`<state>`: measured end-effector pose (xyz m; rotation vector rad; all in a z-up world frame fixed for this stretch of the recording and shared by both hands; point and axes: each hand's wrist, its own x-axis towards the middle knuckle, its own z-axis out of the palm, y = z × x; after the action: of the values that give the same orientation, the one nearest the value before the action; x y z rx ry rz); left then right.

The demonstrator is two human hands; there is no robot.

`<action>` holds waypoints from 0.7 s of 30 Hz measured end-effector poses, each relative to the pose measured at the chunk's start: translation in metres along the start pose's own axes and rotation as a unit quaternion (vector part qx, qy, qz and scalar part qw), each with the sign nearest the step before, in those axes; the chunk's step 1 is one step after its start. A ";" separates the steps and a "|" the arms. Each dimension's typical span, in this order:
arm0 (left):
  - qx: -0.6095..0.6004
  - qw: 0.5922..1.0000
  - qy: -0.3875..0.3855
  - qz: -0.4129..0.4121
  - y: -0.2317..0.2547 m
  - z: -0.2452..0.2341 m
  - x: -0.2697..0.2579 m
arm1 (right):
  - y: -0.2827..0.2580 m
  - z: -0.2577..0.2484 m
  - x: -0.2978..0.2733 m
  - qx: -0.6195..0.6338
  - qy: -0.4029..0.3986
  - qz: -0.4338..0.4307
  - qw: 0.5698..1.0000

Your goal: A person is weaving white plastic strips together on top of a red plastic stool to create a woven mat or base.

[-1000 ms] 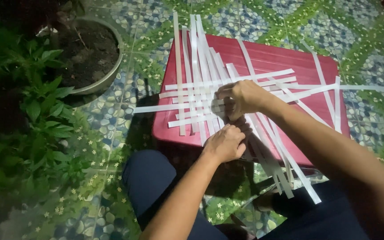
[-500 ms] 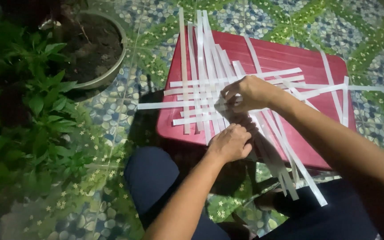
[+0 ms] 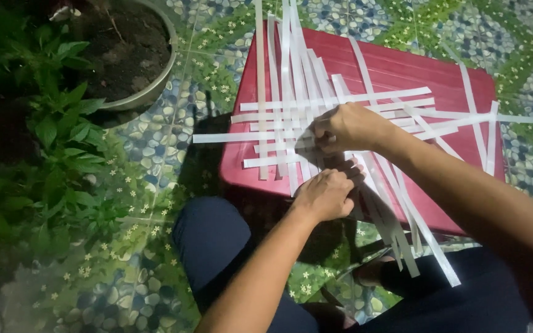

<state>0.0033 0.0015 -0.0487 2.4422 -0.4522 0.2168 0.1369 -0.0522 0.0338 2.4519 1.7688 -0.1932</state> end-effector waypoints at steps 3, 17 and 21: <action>0.008 1.000 0.002 0.014 0.001 -0.005 0.000 | 0.009 0.019 -0.002 -0.036 0.012 -0.019 0.999; 0.005 0.995 0.074 0.061 0.002 0.001 0.000 | -0.011 -0.022 -0.027 0.115 0.073 -0.031 0.990; -0.003 0.997 0.057 0.047 0.005 -0.008 -0.003 | -0.008 -0.023 -0.028 0.128 0.032 -0.033 0.991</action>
<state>-0.0020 0.0038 -0.0406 2.3894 -0.5159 0.3921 0.1211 -0.0720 0.0606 2.5981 1.9660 -0.3735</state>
